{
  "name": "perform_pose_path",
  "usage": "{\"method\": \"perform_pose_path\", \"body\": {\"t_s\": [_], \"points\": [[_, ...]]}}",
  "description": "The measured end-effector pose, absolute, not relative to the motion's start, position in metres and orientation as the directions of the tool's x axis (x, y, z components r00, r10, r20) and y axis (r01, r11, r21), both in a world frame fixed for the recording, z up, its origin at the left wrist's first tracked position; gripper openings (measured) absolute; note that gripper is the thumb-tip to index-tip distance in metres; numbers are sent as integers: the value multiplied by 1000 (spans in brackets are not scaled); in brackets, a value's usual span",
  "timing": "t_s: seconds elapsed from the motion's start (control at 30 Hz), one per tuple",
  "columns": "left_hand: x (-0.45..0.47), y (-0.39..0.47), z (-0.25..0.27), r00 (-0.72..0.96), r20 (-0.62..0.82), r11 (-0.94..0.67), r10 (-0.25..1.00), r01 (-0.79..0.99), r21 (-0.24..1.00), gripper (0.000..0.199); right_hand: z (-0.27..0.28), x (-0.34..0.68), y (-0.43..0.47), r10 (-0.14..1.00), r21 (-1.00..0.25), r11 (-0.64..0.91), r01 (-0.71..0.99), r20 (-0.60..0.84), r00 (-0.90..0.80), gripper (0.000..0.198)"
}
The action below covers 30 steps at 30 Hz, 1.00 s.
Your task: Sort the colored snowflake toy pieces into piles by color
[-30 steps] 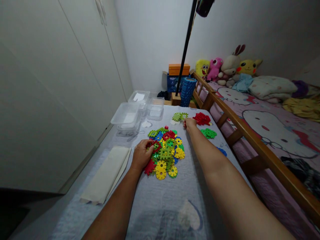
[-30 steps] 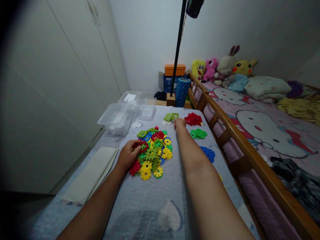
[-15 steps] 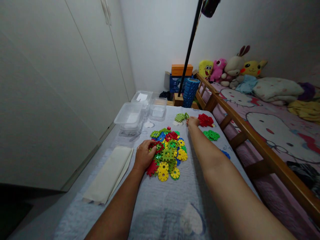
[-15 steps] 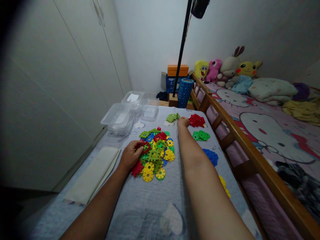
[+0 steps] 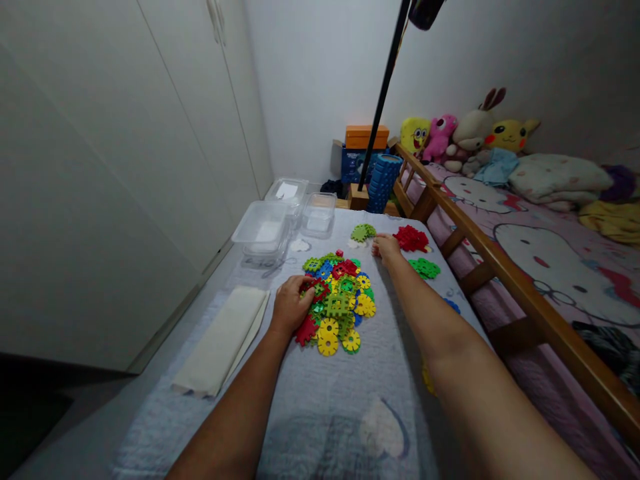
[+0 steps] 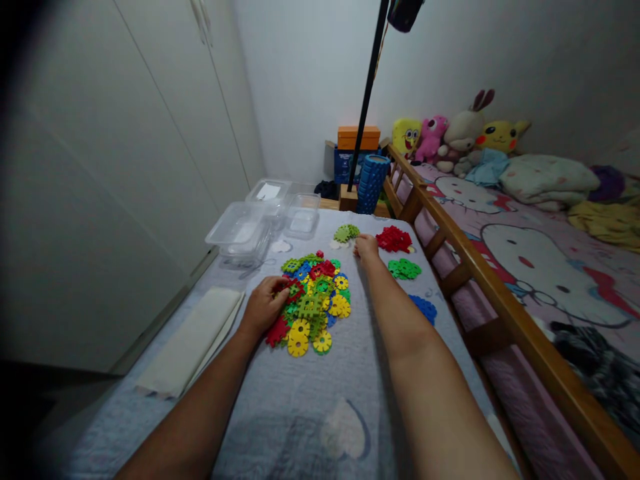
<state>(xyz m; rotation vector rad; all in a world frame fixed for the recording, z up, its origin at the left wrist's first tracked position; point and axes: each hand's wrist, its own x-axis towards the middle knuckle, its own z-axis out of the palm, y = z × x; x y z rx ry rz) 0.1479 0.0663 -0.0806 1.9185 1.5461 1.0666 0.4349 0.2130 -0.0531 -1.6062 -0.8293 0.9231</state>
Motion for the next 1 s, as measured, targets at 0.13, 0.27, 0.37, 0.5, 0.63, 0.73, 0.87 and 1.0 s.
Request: {"method": "perform_pose_path", "body": {"t_s": [0.13,0.27,0.37,0.5,0.63,0.73,0.87,1.0], "points": [[148,66,-80,64,289,-268,955,598,755,21,-37,431,184,933,-969,-216,117,-170,316,16],[148,66,-78,57,299,-276,953,574,771,20,-22,425,150,978,-921,-146,362,-190,-90,7],[149,66,-78,40,301,-271,953,561,782,19,-16,420,129,933,-828,-54,558,-241,-267,15],[148,66,-77,27,307,-270,951,554,787,20,-16,411,112,914,-774,5,633,-253,-316,18],[148,67,-78,24,299,-261,954,554,790,21,-20,407,102,925,-829,-98,550,-279,-256,17],[149,67,-78,28,290,-257,957,553,793,21,-23,409,100,920,-887,-230,400,-332,-208,16],[149,67,-78,32,283,-251,959,561,789,21,-26,416,107,923,-930,-327,170,-353,-151,18],[148,67,-79,37,286,-255,957,575,778,22,-28,420,128,947,-943,-322,-88,-323,-7,18]]}}
